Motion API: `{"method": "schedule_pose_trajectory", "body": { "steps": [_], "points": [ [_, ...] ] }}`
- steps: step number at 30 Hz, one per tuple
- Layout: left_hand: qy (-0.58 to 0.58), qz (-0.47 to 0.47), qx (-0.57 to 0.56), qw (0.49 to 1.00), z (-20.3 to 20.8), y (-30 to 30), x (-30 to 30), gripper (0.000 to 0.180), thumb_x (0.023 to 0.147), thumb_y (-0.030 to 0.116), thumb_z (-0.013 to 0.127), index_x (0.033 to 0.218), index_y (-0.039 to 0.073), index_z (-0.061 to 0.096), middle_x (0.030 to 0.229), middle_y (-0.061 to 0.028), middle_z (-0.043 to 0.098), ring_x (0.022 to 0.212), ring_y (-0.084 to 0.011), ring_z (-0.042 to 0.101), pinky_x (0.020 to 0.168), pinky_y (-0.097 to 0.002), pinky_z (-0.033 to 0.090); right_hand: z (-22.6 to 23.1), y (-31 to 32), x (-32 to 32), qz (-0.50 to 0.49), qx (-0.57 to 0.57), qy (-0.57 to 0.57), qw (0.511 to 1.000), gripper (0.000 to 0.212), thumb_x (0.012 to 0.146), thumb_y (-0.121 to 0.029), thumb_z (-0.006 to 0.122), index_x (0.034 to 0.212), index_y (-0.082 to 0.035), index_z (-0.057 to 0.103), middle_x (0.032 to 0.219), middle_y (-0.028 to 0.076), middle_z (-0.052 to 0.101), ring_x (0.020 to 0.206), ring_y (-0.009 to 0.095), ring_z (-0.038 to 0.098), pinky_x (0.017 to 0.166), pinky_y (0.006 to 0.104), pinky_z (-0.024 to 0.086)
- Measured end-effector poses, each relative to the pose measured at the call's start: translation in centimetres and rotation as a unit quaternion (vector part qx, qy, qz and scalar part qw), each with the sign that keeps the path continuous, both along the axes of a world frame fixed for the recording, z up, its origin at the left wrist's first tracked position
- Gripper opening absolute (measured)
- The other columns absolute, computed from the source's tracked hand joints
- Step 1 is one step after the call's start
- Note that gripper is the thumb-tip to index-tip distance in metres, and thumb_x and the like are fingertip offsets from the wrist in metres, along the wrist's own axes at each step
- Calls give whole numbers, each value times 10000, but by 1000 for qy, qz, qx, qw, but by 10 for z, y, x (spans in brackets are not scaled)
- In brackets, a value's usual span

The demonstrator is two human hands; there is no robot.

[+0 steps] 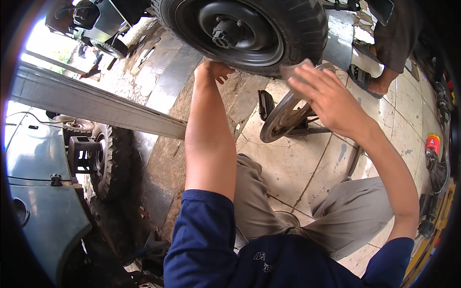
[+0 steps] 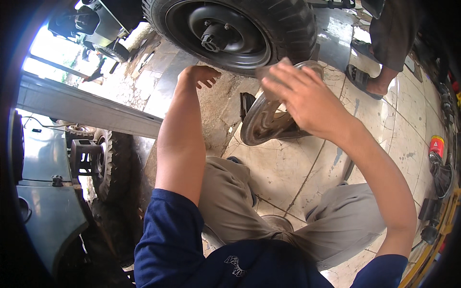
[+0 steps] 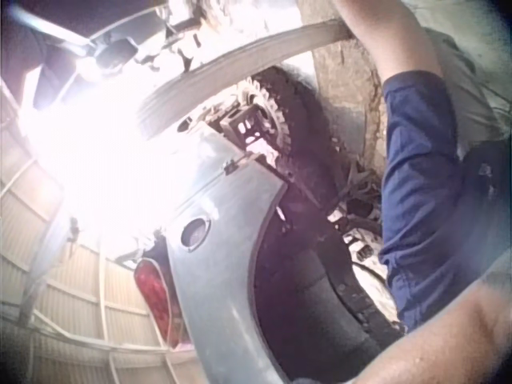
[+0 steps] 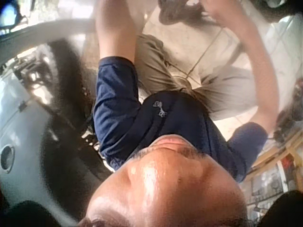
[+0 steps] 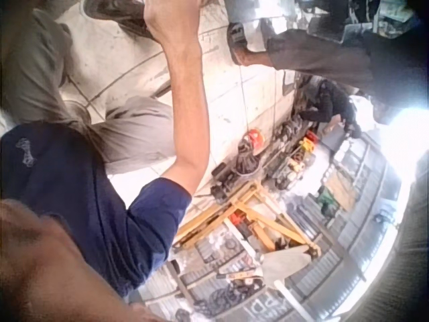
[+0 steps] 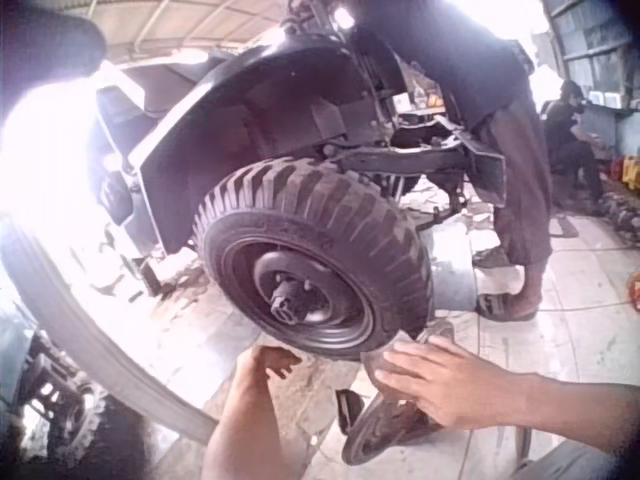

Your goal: The person sits on the floor and scrubs a brake drum with a sanding block, rotating it to clean different areas. The person repeatedly rubs the drum's surface and edges while holding it steady with the other hand.

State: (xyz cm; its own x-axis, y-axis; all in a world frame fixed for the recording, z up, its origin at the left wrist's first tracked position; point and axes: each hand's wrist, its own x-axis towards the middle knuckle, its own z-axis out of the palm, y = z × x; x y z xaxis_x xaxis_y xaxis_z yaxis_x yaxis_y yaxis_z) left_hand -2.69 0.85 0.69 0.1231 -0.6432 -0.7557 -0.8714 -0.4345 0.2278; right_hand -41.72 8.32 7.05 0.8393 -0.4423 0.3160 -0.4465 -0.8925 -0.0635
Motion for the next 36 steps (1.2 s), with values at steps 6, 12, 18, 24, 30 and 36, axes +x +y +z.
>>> {"method": "schedule_pose_trajectory", "body": {
  "steps": [6, 12, 18, 24, 30, 36],
  "points": [
    [7, 24, 5, 1000, -4, -6, 5, 651, 977, 567, 437, 1508, 192, 390, 1516, -89, 463, 1338, -251, 517, 1086, -443, 436, -12, -24, -11, -74, 34, -79, 994, 470, 972, -103, 534, 1437, -168, 506, 1476, 89, 493, 1405, 278, 414, 1156, 498, 324],
    [9, 19, 1, 1000, -4, 4, 12, 642, 983, 556, 440, 1506, 186, 394, 1501, -96, 481, 1333, -255, 521, 1083, -459, 438, -4, -10, -1, 45, 2, -22, 999, 457, 970, -102, 534, 1423, -160, 524, 1494, 97, 475, 1421, 269, 395, 1180, 454, 307],
    [11, 22, -28, 999, 6, 4, 0, 686, 958, 579, 480, 1512, 187, 382, 1470, -101, 512, 1293, -262, 555, 1047, -458, 456, -12, -15, -6, -22, 3, -58, 998, 503, 949, -54, 539, 1438, -166, 505, 1479, 101, 490, 1405, 272, 419, 1167, 425, 332],
    [22, 7, -39, 999, -6, -10, 6, 676, 970, 563, 475, 1537, 233, 309, 1453, -99, 526, 1243, -245, 591, 1032, -470, 471, -14, -20, -12, -17, -53, -59, 997, 454, 965, -138, 556, 1418, -158, 526, 1422, 108, 540, 1371, 273, 458, 1142, 441, 354],
    [29, 104, -205, 973, -22, -19, 26, 654, 937, 419, 565, 1525, 212, 368, 1265, -100, 661, 1084, -228, 683, 909, -405, 518, 2, -9, -3, 2, -31, -3, 999, 480, 965, -143, 558, 1441, -175, 502, 1464, 86, 504, 1395, 262, 425, 1164, 482, 303],
    [27, 31, -273, 961, -19, -30, 15, 472, 932, 358, 547, 1357, 157, 579, 1091, -92, 707, 907, -220, 703, 832, -387, 533, -7, -6, -1, -116, -15, -28, 993, 442, 972, -182, 549, 1412, -135, 531, 1472, 96, 501, 1411, 256, 410, 1183, 491, 278]
  ]
}}
